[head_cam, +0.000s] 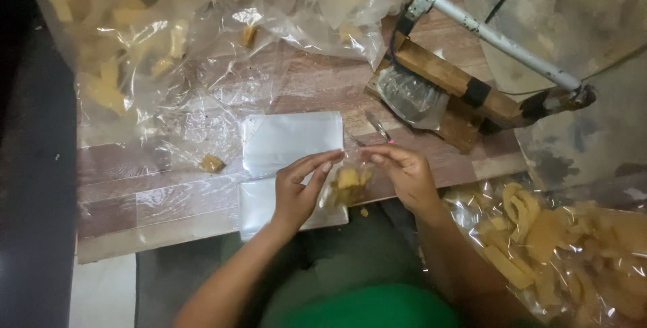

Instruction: Manually picking up small yellow food pieces and placing them into clear plastic bags for packaging.

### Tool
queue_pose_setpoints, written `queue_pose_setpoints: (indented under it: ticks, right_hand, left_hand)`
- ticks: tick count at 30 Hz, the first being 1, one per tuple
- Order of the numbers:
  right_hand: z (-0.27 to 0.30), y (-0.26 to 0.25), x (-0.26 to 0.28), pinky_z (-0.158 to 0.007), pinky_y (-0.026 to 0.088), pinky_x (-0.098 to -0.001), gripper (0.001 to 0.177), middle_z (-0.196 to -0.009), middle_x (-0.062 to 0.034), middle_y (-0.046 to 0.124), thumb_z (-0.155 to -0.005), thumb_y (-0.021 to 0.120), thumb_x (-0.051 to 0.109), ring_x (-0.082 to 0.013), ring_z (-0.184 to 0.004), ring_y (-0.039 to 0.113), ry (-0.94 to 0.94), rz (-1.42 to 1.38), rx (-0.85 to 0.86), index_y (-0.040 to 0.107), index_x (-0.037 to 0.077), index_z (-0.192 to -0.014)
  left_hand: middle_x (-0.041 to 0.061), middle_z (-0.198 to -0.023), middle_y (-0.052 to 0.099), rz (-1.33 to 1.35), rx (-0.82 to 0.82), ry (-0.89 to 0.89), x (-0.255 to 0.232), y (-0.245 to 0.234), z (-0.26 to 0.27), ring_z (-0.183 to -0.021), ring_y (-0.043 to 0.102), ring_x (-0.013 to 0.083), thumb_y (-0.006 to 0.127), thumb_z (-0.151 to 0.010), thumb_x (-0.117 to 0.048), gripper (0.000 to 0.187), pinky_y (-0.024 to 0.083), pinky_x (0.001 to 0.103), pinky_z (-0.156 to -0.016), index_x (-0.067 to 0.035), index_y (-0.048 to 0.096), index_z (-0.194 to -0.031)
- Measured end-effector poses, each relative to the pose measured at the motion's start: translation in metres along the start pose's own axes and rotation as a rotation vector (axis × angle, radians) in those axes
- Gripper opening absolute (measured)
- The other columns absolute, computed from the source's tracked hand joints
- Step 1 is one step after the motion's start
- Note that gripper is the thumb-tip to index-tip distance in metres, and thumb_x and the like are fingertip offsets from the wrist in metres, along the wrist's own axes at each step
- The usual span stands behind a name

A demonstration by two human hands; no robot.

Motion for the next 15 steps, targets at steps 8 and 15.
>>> queue_pose_setpoints:
  ticks: [8, 15]
  right_hand:
    - [0.000, -0.023, 0.016, -0.087, 0.057, -0.0407, 0.015, -0.100, -0.0154, 0.074, -0.094, 0.067, 0.004, -0.0223, -0.091, 0.068, -0.046, -0.069, -0.251, 0.076, -0.003, -0.105]
    - [-0.012, -0.059, -0.005, -0.079, 0.063, -0.0324, 0.021, -0.092, -0.0105, 0.076, -0.093, 0.071, -0.002, -0.0188, -0.086, 0.076, -0.078, -0.210, -0.353, 0.072, -0.002, -0.114]
  left_hand:
    - [0.010, -0.102, 0.081, -0.060, -0.097, 0.093, -0.019, 0.003, -0.014, -0.098, 0.076, 0.0343, 0.062, -0.100, -0.008, 0.019, 0.058, 0.047, -0.086, -0.009, 0.079, -0.109]
    - [0.011, -0.076, 0.077, -0.082, 0.004, -0.118, -0.005, 0.022, -0.052, -0.057, 0.063, 0.0174, 0.067, -0.097, -0.010, 0.018, 0.053, 0.032, -0.056, -0.011, 0.073, -0.114]
Point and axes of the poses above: each hand's wrist, its own z-axis away from the middle knuckle, its own y-axis out of the palm, x = y × z, the point moved 9 cm from there along -z, towards the middle knuckle
